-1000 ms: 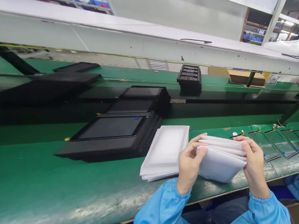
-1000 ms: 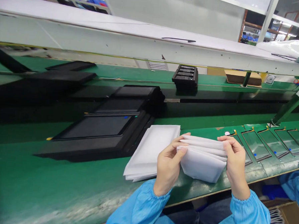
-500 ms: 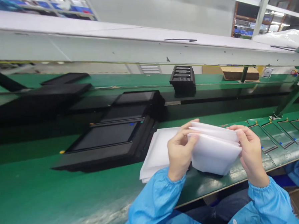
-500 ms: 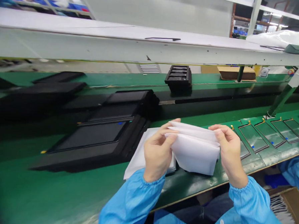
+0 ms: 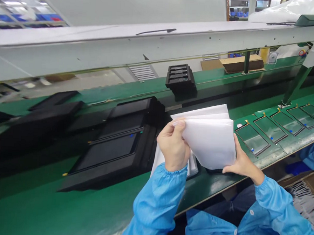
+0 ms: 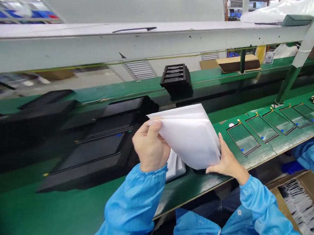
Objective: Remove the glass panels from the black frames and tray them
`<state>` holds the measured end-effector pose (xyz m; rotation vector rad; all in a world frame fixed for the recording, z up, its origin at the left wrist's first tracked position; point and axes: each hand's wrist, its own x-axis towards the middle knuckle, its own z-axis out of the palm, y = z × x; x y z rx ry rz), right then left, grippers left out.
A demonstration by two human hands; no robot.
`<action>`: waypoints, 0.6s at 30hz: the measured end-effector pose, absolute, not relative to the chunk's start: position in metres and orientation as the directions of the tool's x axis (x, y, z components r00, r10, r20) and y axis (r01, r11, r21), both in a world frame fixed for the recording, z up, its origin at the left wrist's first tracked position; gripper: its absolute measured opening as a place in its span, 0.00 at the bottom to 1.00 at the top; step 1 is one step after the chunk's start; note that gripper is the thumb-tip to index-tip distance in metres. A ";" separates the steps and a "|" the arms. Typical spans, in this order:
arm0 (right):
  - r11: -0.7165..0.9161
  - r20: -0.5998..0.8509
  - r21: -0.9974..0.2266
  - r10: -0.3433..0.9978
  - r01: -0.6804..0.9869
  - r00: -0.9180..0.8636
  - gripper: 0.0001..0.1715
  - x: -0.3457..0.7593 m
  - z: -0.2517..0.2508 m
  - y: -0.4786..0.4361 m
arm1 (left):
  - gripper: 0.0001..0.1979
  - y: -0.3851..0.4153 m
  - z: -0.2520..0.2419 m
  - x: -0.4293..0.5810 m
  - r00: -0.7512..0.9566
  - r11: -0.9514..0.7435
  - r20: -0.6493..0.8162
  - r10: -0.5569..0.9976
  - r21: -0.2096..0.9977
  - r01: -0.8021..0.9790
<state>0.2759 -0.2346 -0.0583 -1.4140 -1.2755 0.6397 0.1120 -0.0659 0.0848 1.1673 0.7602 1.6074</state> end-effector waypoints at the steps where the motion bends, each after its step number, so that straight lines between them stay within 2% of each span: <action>1: 0.155 0.280 -0.922 0.901 0.356 0.332 0.89 0.271 -0.067 -0.230 | 0.13 -0.065 0.086 0.111 -0.081 -0.360 0.354 0.932 0.869 -0.339; 4: 0.204 0.369 -0.909 0.800 0.364 0.473 0.69 0.259 -0.078 -0.215 | 0.17 -0.063 0.086 0.105 -0.064 -0.437 0.441 0.895 0.841 -0.320; 7: 0.241 0.416 -0.898 0.738 0.369 0.531 0.48 0.255 -0.080 -0.207 | 0.21 -0.061 0.083 0.098 0.054 -0.468 0.497 0.866 0.843 -0.265; 9: 0.258 0.431 -0.893 0.722 0.368 0.541 0.40 0.255 -0.081 -0.206 | 0.21 -0.059 0.083 0.096 0.121 -0.506 0.536 0.836 0.836 -0.212; 11: 0.264 0.433 -0.892 0.726 0.366 0.534 0.45 0.255 -0.083 -0.206 | 0.20 -0.057 0.086 0.095 0.111 -0.560 0.583 0.805 0.808 -0.183; 14: 0.248 0.412 -0.901 0.745 0.357 0.525 0.67 0.253 -0.085 -0.207 | 0.20 -0.053 0.100 0.097 -0.034 -0.619 0.627 0.778 0.757 -0.208; 15: 0.237 0.402 -0.906 0.745 0.352 0.532 0.71 0.252 -0.085 -0.207 | 0.21 -0.051 0.106 0.098 -0.075 -0.627 0.629 0.774 0.743 -0.235; 16: 0.226 0.392 -0.910 0.743 0.347 0.543 0.73 0.250 -0.086 -0.206 | 0.22 -0.050 0.112 0.099 -0.100 -0.627 0.626 0.773 0.732 -0.265; 18: 0.208 0.376 -0.917 0.736 0.340 0.564 0.68 0.246 -0.086 -0.203 | 0.23 -0.048 0.125 0.100 -0.108 -0.621 0.623 0.775 0.717 -0.317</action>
